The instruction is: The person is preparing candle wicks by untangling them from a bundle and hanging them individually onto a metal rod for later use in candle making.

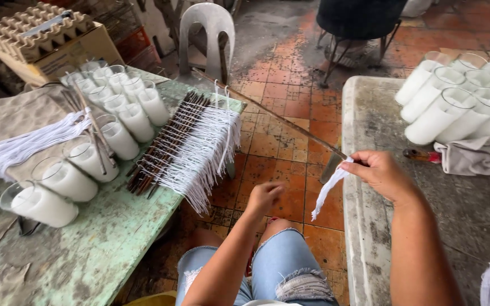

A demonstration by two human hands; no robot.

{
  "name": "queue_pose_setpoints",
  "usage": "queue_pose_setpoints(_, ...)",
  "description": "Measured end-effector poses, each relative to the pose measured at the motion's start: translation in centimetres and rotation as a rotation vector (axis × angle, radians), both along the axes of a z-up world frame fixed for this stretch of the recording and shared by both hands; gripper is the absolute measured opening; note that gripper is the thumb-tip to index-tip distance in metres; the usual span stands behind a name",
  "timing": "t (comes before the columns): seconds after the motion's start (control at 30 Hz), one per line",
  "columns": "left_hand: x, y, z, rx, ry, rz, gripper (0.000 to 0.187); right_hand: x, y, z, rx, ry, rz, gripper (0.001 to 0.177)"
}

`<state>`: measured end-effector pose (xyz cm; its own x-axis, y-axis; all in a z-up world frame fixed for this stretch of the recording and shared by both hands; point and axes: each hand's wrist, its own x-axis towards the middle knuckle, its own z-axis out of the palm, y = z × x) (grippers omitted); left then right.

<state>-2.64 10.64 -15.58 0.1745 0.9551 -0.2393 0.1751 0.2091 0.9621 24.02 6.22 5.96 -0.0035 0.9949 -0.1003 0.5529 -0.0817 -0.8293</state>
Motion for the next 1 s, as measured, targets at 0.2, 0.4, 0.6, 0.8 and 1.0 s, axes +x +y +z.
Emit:
queue_pose_setpoints(0.2, 6.5, -2.3, 13.2, 0.224, -0.410, -0.131, 0.034, -0.4, -0.5, -1.0, 0.142, 0.287, 0.015, 0.010)
queue_pose_setpoints(0.4, 9.1, -1.3, 11.3, 0.258, -0.488, -0.069, 0.021, -0.2, 0.0, -1.4, 0.154, 0.268, 0.045, 0.011)
queue_pose_setpoints(0.6, 6.6, -1.7, 12.3, 0.361, -0.467, 0.001, 0.015, -0.9, -0.1, -0.6, 0.153, 0.214, 0.087, 0.011)
queue_pose_setpoints(0.8, 2.5, 0.4, 15.6, 0.418, -0.658, 0.295, 0.017, -0.9, 0.3, -1.2, 0.144, 0.229, 0.092, 0.013)
queue_pose_setpoints(1.0, -3.4, 5.0, 15.7, 0.414, -0.647, 0.526, 0.015, 0.1, 0.4, -1.9, 0.127, 0.229, 0.081, 0.014)
